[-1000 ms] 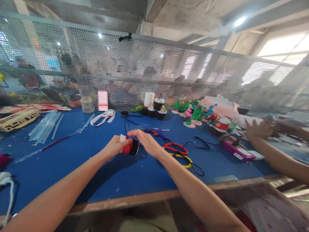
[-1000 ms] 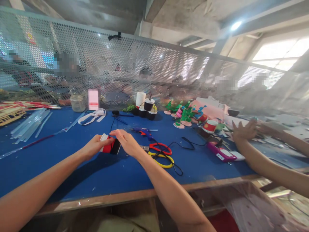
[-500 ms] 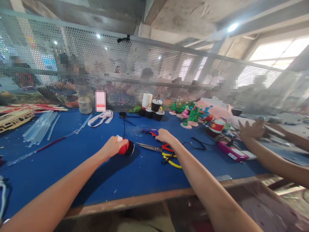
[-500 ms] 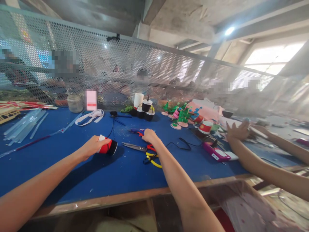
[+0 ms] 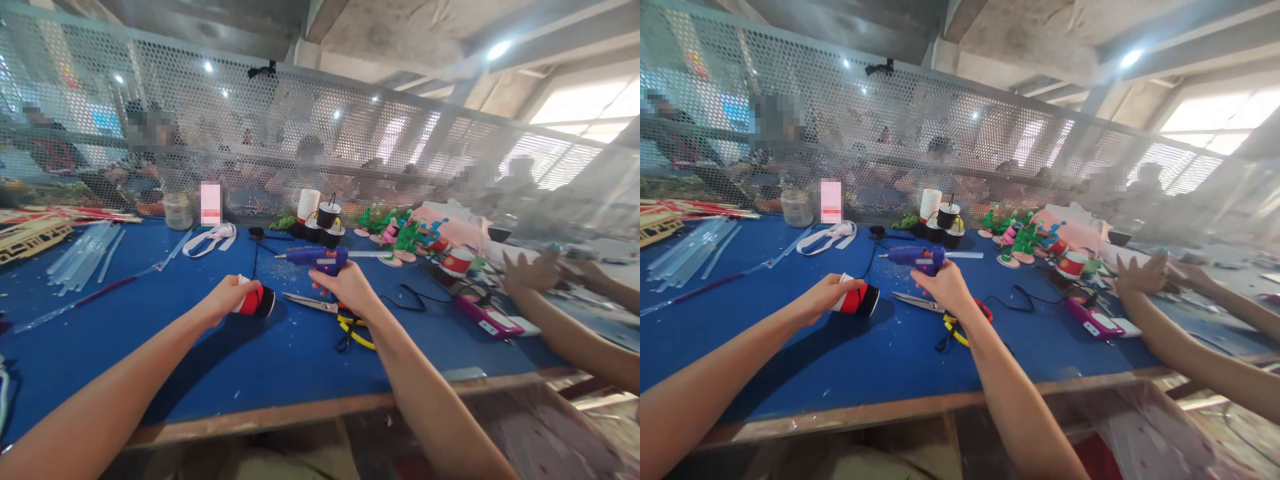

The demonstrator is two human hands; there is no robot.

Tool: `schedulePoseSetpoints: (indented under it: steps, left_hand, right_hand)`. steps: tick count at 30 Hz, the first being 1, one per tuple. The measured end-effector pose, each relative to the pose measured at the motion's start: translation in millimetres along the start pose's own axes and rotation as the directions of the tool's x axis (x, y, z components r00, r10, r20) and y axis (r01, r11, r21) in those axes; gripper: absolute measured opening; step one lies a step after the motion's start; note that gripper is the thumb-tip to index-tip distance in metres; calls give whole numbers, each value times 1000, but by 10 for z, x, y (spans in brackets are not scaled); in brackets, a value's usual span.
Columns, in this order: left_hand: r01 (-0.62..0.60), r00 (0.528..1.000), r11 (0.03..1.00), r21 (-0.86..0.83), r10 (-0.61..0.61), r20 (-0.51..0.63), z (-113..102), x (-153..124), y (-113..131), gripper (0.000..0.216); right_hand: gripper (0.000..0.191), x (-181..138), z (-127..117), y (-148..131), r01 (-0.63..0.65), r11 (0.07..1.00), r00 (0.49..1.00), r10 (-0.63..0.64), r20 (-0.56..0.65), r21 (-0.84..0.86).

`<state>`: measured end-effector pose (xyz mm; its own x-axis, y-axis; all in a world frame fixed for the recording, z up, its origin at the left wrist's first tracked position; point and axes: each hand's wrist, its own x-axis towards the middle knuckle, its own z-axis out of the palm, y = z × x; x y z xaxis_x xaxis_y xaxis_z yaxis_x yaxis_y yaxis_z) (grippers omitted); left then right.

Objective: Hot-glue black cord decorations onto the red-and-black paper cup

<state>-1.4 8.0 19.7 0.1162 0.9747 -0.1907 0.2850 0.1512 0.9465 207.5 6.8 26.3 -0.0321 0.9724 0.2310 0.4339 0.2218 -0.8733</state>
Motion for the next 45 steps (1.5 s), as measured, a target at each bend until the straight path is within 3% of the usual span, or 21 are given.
schedulePoseSetpoints:
  steps: [6, 14, 18, 27, 45]
  left_hand:
    - [-2, 1000, 1000, 20, 2, 17, -34, 77, -81, 26]
    - [30, 1000, 1000, -5, -30, -5, -10, 78, -81, 24]
    - [21, 1000, 999, -36, -20, 16, -6, 63, -81, 24]
    - [31, 999, 998, -49, -32, -12, 16, 55, -73, 24]
    - [61, 998, 997, -41, -62, -23, 14, 34, -55, 23]
  right_hand:
    - [19, -200, 141, 44, 37, 999, 989, -32, 145, -31]
    - [20, -309, 159, 35, 197, 947, 973, -158, 168, -254]
    - [20, -331, 172, 36, 206, 925, 975, -167, 146, -319]
    - [15, -328, 201, 148, 368, 894, 929, -344, 135, -257]
    - [11, -390, 176, 60, 389, 873, 917, -337, 214, -293]
